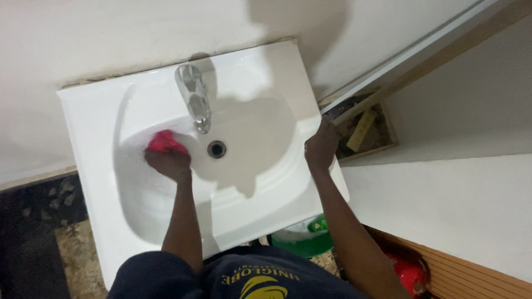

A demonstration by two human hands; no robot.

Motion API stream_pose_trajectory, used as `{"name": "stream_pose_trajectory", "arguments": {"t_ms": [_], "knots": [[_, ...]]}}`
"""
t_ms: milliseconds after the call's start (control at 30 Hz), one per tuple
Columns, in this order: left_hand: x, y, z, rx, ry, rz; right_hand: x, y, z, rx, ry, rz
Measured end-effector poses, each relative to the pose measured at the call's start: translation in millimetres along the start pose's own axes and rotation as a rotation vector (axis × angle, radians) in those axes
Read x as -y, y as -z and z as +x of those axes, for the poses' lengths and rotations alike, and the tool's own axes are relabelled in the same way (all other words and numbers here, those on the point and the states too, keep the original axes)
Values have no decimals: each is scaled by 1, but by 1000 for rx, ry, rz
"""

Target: The person dips a pink cloth into a green bucket of soapy water and scrubs the white sink basin, faucet, and surrounding surfaces. The person then rinses the cloth in the bucket and continues cleaning.

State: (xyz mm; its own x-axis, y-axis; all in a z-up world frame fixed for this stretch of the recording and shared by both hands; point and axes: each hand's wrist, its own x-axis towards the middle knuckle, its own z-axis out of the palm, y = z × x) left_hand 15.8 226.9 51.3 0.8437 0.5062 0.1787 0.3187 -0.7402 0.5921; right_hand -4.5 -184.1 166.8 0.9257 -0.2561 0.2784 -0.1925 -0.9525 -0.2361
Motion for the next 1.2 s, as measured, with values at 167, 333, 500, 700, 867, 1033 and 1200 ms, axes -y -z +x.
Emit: {"name": "stream_pose_trajectory", "arguments": {"t_ms": [167,333,500,700,867,1033,1200], "knots": [[-59,-88,-13,15,103,-79,5,8,2,-92,90,-3],[-169,-146,-36,143,238,-328,17,21,5,41,-66,29],[-259,-159,-52,380,754,-629,9,16,5,-41,-4,55],[-253,-195,-64,236,662,-269,8,13,4,-20,-34,87],[-232,-135,-171,575,-204,-601,5,5,4,-146,19,23],[-226,-40,-220,817,-232,-1082,3,8,7,-28,-98,177],[-269,-79,-155,419,-511,-543,-9,-1,5,-206,-21,218]]}}
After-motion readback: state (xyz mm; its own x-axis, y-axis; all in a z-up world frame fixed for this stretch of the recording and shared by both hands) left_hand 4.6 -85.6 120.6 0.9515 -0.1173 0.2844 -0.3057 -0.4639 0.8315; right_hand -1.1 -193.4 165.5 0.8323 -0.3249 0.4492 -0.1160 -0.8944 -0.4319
